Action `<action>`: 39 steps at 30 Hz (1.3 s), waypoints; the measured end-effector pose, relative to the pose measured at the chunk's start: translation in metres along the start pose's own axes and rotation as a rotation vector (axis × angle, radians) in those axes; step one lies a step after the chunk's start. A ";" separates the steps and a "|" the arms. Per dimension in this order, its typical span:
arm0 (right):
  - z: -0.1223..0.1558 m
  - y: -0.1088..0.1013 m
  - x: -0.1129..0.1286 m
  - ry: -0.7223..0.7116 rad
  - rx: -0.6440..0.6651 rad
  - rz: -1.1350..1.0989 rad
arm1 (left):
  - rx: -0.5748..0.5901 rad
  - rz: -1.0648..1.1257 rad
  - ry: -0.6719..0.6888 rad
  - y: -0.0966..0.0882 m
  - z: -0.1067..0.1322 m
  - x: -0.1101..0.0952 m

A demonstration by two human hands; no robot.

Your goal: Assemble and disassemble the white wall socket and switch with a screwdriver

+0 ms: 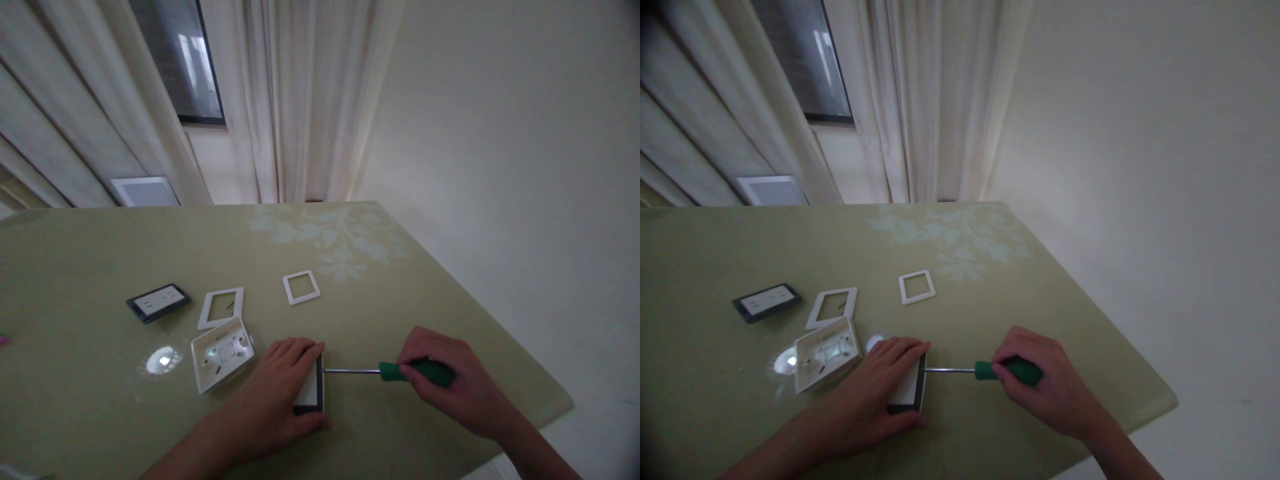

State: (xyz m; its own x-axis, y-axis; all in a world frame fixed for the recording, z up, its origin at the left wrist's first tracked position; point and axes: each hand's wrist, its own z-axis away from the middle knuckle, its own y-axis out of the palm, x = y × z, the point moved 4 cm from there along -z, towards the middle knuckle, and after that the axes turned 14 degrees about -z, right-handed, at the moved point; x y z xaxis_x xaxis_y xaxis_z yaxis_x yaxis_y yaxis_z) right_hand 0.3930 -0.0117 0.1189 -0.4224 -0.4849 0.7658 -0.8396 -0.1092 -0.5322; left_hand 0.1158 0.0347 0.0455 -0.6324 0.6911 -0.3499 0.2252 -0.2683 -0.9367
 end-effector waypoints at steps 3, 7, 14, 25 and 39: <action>-0.005 0.010 -0.002 0.048 0.113 0.035 | -0.041 -0.037 0.006 0.006 0.007 -0.004; -0.014 0.013 0.009 0.037 0.226 0.130 | -0.137 -0.099 0.023 0.014 0.012 -0.006; -0.053 0.036 0.069 -0.328 0.371 0.577 | -0.245 -0.209 0.031 0.023 0.009 -0.012; -0.059 0.042 0.074 -0.510 0.232 0.551 | -0.343 -0.204 -0.019 0.023 0.009 -0.018; 0.033 0.050 -0.054 0.092 -0.405 -0.050 | -0.454 -0.234 0.059 0.012 0.013 -0.021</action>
State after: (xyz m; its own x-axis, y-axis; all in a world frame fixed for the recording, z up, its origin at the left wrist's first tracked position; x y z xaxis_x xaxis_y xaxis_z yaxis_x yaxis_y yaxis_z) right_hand 0.3854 -0.0196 0.0387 -0.3912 -0.4064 0.8257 -0.9185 0.2285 -0.3227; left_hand 0.1219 0.0082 0.0414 -0.6645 0.7379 -0.1180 0.3897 0.2074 -0.8973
